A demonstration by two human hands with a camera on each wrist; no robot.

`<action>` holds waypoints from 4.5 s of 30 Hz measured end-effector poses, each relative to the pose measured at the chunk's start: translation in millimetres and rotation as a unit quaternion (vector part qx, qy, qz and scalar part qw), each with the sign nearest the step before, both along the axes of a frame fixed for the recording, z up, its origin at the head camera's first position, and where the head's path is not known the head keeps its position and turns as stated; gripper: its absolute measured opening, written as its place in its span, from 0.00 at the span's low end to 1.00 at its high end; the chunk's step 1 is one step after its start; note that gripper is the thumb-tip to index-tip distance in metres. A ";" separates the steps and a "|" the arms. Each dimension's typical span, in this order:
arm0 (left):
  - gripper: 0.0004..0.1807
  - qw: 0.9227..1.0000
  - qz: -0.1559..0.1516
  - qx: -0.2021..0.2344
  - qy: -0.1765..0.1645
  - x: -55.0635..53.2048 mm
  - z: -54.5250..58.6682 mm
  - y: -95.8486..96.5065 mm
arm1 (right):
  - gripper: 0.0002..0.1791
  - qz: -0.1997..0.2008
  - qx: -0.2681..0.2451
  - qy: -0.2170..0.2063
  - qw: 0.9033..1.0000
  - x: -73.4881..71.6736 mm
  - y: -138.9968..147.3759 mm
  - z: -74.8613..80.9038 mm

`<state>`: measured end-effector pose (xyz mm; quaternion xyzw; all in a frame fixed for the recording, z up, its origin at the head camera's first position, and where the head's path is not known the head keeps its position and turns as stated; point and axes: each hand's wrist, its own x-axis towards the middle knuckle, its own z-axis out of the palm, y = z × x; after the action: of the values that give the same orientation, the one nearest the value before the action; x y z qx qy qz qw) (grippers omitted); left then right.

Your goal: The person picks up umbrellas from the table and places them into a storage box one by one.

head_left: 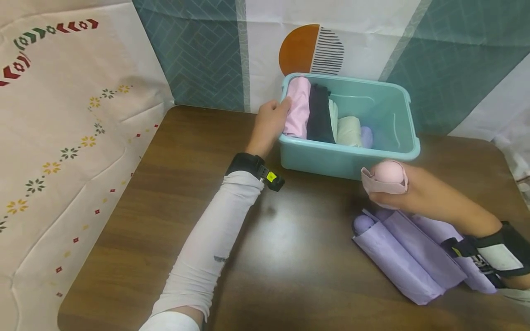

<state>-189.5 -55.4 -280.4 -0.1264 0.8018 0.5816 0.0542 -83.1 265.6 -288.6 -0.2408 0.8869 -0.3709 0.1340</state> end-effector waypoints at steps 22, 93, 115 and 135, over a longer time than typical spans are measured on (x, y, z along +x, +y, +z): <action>0.21 1.000 -0.011 0.000 -0.001 0.8 0.8 -3.1 | 0.28 -0.117 0.042 0.030 0.992 -4.9 -29.6 65.5; 0.22 1.000 -0.018 0.007 -0.003 -0.3 1.5 -4.6 | 0.35 -0.068 0.212 -0.393 0.892 -162.7 -53.7 85.3; 0.21 1.000 -0.020 0.009 -0.013 0.7 3.0 -6.1 | 0.11 -0.061 0.369 -0.084 0.923 -144.2 -77.0 98.4; 0.22 1.000 -0.016 0.011 -0.012 1.5 0.4 -6.4 | 0.32 -0.059 0.309 -0.084 0.945 -148.2 -59.3 103.5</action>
<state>-188.0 -61.7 -279.9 -0.1201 0.7967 0.5876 0.0746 -231.3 206.4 -185.1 -0.1030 0.9559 -0.1044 0.2543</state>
